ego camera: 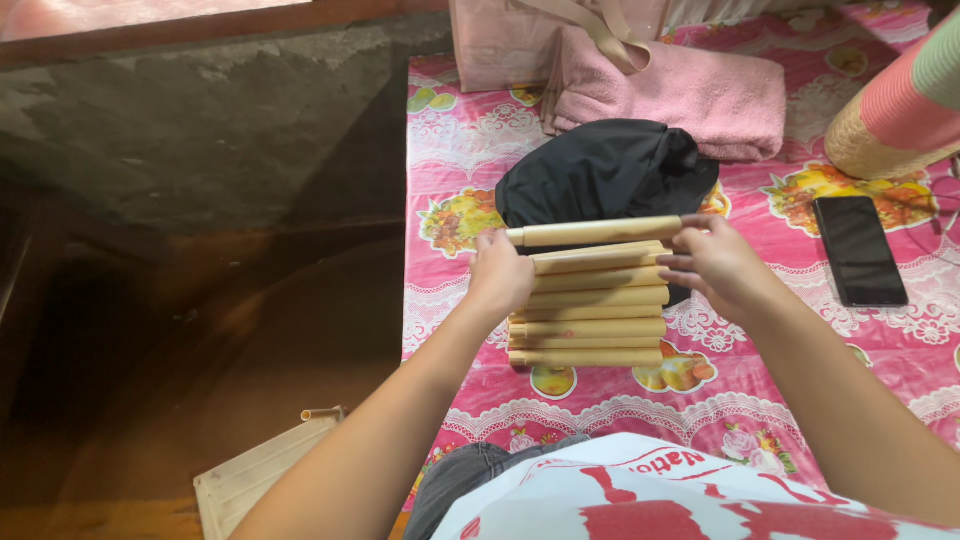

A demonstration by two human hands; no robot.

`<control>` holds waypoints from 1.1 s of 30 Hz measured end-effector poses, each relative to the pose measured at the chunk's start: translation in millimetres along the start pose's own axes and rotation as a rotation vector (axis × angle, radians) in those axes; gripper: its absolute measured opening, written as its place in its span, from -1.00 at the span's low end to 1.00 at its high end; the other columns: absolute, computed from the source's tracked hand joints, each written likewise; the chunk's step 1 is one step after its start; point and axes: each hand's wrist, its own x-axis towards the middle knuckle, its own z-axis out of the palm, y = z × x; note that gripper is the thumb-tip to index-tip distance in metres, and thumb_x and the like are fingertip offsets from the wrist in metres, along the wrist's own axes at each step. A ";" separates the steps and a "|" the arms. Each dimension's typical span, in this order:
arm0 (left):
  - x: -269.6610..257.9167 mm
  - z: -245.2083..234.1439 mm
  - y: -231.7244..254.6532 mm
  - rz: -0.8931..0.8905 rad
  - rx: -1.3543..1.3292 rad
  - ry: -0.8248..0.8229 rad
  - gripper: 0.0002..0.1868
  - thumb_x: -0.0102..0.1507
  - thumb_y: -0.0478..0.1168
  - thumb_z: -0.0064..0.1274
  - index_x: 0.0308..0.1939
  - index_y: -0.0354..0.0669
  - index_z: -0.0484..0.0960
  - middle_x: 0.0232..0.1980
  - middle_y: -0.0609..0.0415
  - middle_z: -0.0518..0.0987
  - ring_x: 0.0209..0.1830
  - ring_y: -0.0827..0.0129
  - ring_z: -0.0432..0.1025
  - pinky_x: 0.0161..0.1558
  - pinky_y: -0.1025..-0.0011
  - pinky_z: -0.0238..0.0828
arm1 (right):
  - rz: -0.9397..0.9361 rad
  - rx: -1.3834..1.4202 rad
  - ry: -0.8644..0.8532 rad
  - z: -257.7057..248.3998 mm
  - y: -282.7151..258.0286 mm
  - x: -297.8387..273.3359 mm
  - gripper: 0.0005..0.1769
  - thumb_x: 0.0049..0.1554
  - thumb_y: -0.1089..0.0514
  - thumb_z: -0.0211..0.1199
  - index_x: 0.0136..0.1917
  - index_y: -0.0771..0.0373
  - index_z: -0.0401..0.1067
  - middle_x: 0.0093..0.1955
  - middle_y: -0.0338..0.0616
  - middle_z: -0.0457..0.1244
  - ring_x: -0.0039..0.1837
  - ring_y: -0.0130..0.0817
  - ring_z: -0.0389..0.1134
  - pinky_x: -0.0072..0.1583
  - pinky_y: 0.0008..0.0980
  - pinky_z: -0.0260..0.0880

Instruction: The person sits on the floor and disassembles a small plastic stool by removing its legs and stacking the components. They place the removed legs on a nearby table and stack the plastic seat parts on a bench.

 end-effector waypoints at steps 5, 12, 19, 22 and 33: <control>27.6 23.2 -3.9 -0.069 -0.012 -0.066 -0.37 0.19 -0.29 -0.10 0.36 -0.40 0.28 0.49 -0.36 0.14 0.40 -0.39 0.14 0.40 -0.02 0.09 | 0.072 -0.031 0.017 -4.6 7.7 41.8 -0.68 0.21 0.27 0.01 0.25 0.23 0.31 -0.10 -0.27 0.17 -0.09 -0.43 0.28 0.03 -0.25 0.45; 53.7 49.5 -31.4 -0.125 0.082 -0.154 -0.46 0.21 -0.28 -0.14 0.28 -0.32 0.46 0.50 -0.35 0.21 0.40 -0.40 0.18 0.41 -0.01 0.14 | 0.180 -0.015 -0.111 -12.0 16.8 47.8 -0.81 0.26 0.19 -0.04 0.11 0.10 0.35 -0.36 -0.47 -0.04 -0.39 -0.59 -0.03 -0.14 -0.39 0.29; 30.4 30.4 -11.2 -0.013 0.053 -0.040 -0.17 0.20 -0.21 -0.02 0.47 -0.55 0.04 0.44 -0.43 0.20 0.44 -0.30 0.11 0.41 -0.01 0.07 | 0.177 -0.052 -0.144 -10.3 22.8 38.6 -0.67 0.20 0.20 -0.01 0.23 0.09 0.38 -0.33 -0.45 0.03 -0.37 -0.57 0.01 -0.13 -0.36 0.29; 5.3 18.3 8.8 0.244 0.199 0.053 -0.12 0.22 -0.08 0.02 0.49 -0.50 0.03 0.44 -0.33 0.26 0.48 -0.15 0.13 0.41 0.00 0.09 | 0.010 -0.345 -0.022 -8.9 23.3 38.6 -0.50 0.19 0.14 0.11 0.40 0.13 0.28 -0.12 -0.28 0.24 -0.20 -0.45 0.24 -0.03 -0.20 0.41; -17.6 28.5 21.8 0.726 0.678 0.036 -0.10 0.21 0.03 0.06 0.51 -0.36 0.10 0.57 -0.19 0.14 0.58 -0.02 0.01 0.47 -0.02 -0.04 | -0.743 -1.098 0.136 20.4 50.1 0.4 -0.12 -0.06 0.19 0.31 0.54 0.17 0.21 0.54 0.42 -0.01 0.52 0.30 0.06 0.46 -0.02 0.13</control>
